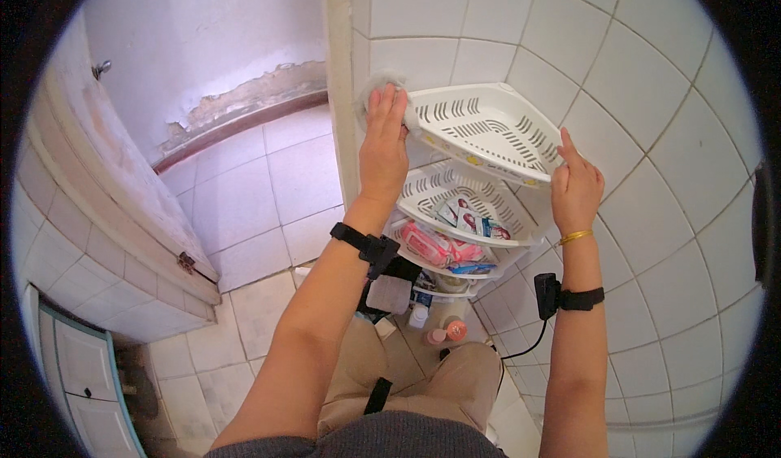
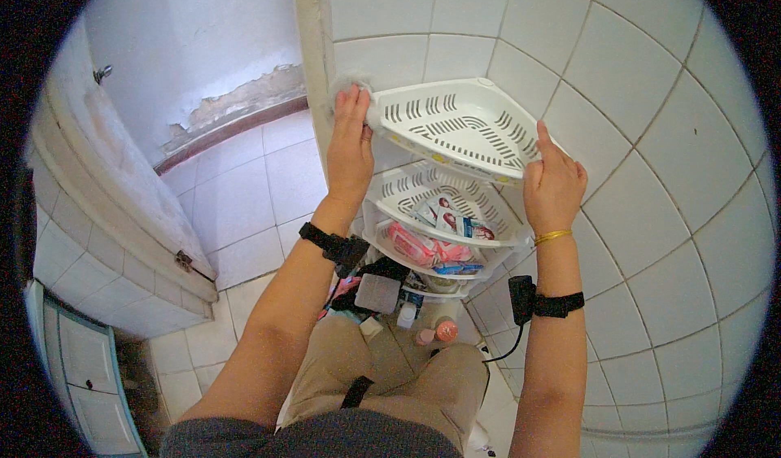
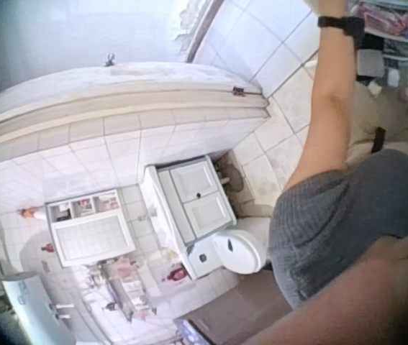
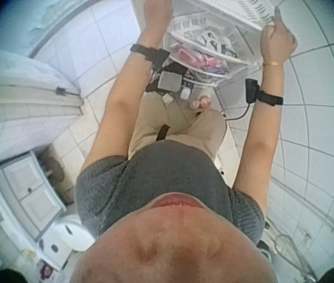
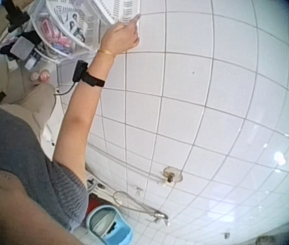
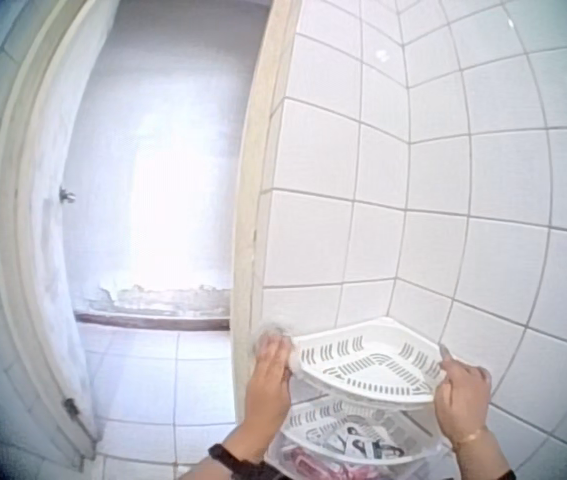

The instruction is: The person wipes the side of a washing machine with a cloth, rinses the cloth in a sink, and then wipes the tiers of a plastic corner shelf.

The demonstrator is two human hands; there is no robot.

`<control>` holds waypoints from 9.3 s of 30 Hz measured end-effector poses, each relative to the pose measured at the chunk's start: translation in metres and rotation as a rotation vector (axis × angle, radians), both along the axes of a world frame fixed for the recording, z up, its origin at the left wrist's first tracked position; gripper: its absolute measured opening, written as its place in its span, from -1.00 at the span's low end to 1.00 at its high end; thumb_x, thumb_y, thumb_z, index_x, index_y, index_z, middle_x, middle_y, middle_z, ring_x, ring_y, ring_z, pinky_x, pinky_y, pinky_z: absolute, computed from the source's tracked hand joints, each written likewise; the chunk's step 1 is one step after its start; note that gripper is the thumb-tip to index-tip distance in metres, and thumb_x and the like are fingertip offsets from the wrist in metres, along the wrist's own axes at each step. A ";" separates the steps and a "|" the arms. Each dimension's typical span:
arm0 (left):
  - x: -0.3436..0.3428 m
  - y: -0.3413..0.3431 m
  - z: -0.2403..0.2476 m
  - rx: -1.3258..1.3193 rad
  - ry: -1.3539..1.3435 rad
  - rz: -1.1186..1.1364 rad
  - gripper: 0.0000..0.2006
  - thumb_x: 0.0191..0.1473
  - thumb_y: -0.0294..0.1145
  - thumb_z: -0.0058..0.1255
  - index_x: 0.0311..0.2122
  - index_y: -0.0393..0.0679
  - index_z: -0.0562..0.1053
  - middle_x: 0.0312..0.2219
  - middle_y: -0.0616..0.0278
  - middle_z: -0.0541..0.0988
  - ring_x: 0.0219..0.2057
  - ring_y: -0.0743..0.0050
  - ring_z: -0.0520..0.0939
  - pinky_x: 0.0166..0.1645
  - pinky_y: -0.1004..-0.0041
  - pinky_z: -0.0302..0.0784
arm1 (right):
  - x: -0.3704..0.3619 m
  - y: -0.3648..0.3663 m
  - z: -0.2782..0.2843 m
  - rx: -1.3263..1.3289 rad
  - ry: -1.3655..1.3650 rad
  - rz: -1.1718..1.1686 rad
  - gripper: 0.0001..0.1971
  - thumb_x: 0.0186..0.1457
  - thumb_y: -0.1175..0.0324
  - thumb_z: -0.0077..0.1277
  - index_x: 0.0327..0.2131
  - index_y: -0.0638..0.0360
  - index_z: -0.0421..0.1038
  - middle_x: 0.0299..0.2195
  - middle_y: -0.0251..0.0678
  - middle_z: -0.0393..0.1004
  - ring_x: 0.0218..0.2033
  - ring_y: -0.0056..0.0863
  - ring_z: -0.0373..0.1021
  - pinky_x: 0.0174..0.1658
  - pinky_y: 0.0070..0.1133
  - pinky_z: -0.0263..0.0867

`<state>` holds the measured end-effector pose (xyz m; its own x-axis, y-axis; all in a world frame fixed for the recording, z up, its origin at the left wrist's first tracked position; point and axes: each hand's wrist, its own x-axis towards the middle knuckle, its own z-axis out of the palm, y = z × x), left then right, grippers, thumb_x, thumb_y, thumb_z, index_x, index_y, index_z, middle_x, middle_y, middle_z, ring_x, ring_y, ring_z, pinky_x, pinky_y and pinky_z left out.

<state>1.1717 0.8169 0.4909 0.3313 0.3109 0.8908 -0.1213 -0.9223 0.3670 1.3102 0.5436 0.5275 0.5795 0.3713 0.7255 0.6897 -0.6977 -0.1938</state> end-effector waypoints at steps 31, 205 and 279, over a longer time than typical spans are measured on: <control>0.023 -0.095 -0.043 -0.352 -0.158 0.019 -0.56 0.13 -0.62 -0.10 0.16 -0.27 0.34 0.19 -0.16 0.31 0.25 -0.03 0.30 0.26 0.32 0.27 | -0.005 0.003 0.004 -0.058 0.026 -0.033 -0.42 0.04 0.32 -0.24 0.20 -0.13 0.31 -0.22 -0.38 0.59 -0.18 -0.42 0.45 0.17 -0.21 0.07; 0.103 -0.215 0.056 0.542 0.454 -0.187 -0.63 -0.02 -0.46 0.11 -0.04 -0.03 0.44 -0.16 0.21 0.61 -0.24 0.16 0.64 -0.26 0.25 0.56 | 0.021 -0.093 -0.011 0.241 0.017 0.065 -0.43 -0.11 0.59 0.15 0.03 0.01 0.26 -0.15 -0.36 0.57 -0.15 -0.32 0.49 -0.14 -0.44 0.42; 0.087 -0.195 -0.130 0.808 0.546 -0.449 -0.53 -0.07 -0.45 0.00 0.04 -0.08 0.44 0.13 0.28 0.41 0.19 0.32 0.38 0.14 0.27 0.43 | 0.028 -0.081 -0.028 0.240 -0.262 0.156 -0.73 0.05 0.40 0.07 -0.12 0.06 0.49 -0.08 -0.28 0.51 -0.06 -0.22 0.38 0.00 -0.38 0.34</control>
